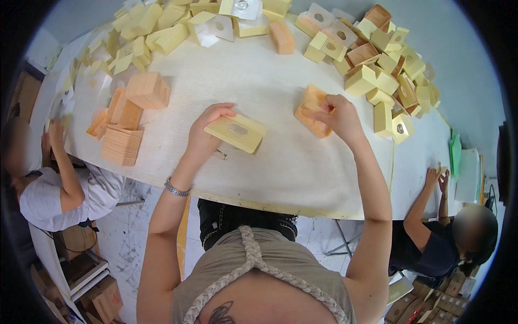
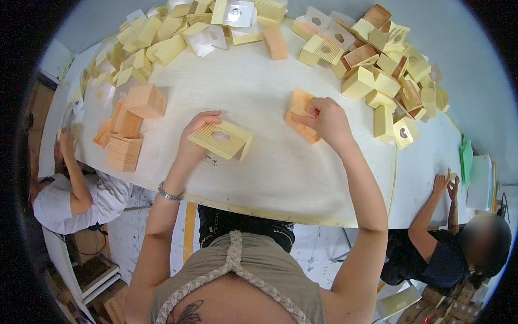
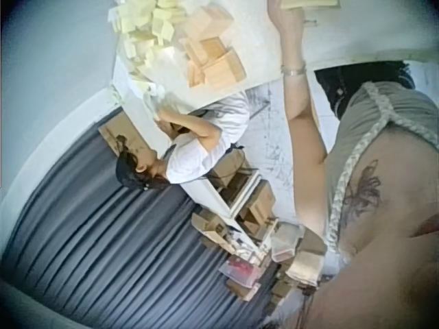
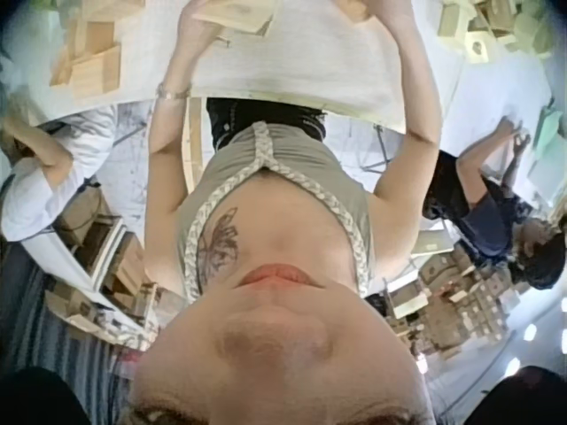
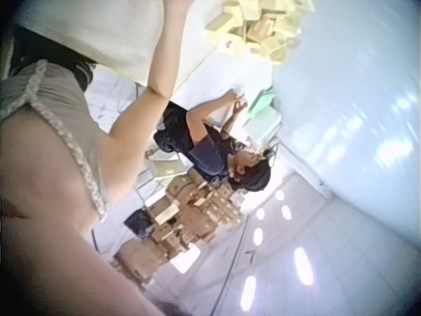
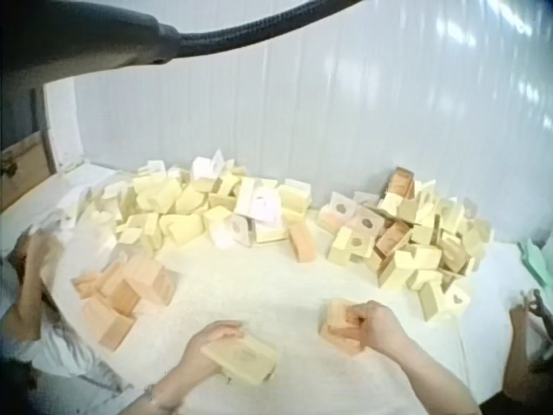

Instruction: The person assembles small wooden boxes by inserting rectangular wooden pieces into white cardboard frames. They repeatedly pick up a frame, insert a wooden piece, and place the assembled unit on the table. The task continues with multiple identical units.

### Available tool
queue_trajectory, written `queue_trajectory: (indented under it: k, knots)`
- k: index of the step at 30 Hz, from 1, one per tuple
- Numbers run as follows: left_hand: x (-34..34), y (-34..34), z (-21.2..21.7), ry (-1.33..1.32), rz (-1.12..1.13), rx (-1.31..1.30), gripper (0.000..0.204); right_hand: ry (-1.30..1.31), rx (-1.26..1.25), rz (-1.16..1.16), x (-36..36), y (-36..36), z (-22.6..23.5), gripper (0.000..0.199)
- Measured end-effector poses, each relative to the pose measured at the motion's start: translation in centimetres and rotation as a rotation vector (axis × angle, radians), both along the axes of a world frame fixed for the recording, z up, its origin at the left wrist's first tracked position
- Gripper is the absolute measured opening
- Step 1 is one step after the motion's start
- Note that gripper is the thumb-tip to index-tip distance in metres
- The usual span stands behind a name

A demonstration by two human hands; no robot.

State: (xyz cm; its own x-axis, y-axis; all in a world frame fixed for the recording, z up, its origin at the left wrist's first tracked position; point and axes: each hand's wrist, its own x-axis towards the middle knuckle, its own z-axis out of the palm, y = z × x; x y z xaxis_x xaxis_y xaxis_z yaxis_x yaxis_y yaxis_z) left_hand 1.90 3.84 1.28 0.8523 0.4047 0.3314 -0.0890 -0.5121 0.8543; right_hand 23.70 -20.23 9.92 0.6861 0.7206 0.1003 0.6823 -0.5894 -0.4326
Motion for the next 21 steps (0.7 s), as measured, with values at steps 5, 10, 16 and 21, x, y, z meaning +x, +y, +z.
queue_trajectory:
  k: [5, 10, 16, 21]
  knots:
    - [-0.1, 0.0, 4.0, 0.659, 0.327, 0.083, 0.030, 0.606, 0.183, 0.058, -3.9, -0.7, -2.1, 0.040]
    - [-1.3, 0.9, -0.6, 0.186, 0.228, -0.142, 0.054, -0.127, 0.167, 0.236, -7.3, -1.2, -8.4, 0.054]
    - [-3.5, -0.9, -1.5, 0.138, 0.000, -0.124, 0.079, -0.124, -0.111, 0.235, -13.1, -4.1, -6.2, 0.058]
    - [-3.5, -1.9, -1.0, 0.312, -0.034, 0.128, 0.078, -0.367, 0.086, 0.518, -12.5, -0.5, 1.8, 0.044]
